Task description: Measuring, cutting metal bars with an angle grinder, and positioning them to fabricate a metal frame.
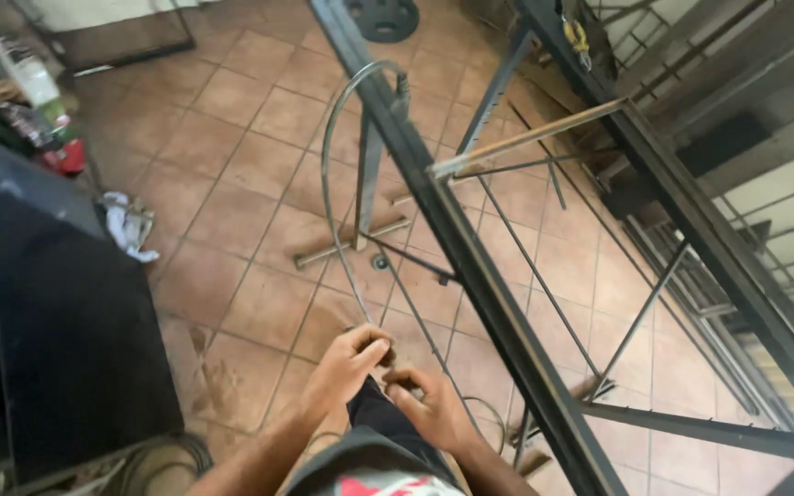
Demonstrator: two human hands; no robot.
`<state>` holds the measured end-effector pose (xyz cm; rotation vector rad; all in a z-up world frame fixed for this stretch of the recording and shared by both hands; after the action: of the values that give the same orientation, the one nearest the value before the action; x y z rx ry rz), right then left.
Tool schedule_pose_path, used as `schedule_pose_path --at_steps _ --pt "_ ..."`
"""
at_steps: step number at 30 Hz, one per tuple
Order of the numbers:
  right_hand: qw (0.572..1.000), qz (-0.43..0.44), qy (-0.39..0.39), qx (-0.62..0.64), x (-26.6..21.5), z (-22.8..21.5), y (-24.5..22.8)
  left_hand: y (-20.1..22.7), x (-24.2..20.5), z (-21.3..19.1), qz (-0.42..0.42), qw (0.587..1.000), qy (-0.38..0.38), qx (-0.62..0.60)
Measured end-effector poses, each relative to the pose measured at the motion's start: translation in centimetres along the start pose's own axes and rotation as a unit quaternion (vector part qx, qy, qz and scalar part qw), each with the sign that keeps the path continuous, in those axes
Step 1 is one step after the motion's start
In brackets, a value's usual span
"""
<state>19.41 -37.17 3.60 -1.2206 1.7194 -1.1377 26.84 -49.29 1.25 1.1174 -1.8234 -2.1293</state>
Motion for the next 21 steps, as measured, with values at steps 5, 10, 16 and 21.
schedule_pose_path --at_steps 5,10,16,21 --pt "0.996 -0.047 0.046 0.056 12.3 -1.9 0.9 6.9 8.8 -5.1 0.023 0.994 0.011 0.109" --pt "0.994 -0.103 -0.015 0.035 23.1 -1.9 -5.3 10.5 12.8 -13.5 0.000 0.994 0.054 0.099" --pt "0.997 -0.069 -0.016 0.019 35.3 -3.6 -7.8 10.9 22.4 -22.2 -0.049 0.998 0.045 -0.007" --pt "0.988 -0.081 0.128 -0.031 45.0 -5.1 -5.3 15.4 31.8 -28.1 -0.051 0.998 -0.043 -0.017"
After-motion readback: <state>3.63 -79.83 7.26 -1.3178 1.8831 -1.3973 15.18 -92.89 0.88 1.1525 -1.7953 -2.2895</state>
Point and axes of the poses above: each hand's wrist, its own x-axis towards the middle knuckle, its own z-axis out of the palm, y = z × x, the point moved 9 cm from there along x, towards the middle knuckle, and after that the axes turned 12 degrees about -z, right-handed, at the moved point
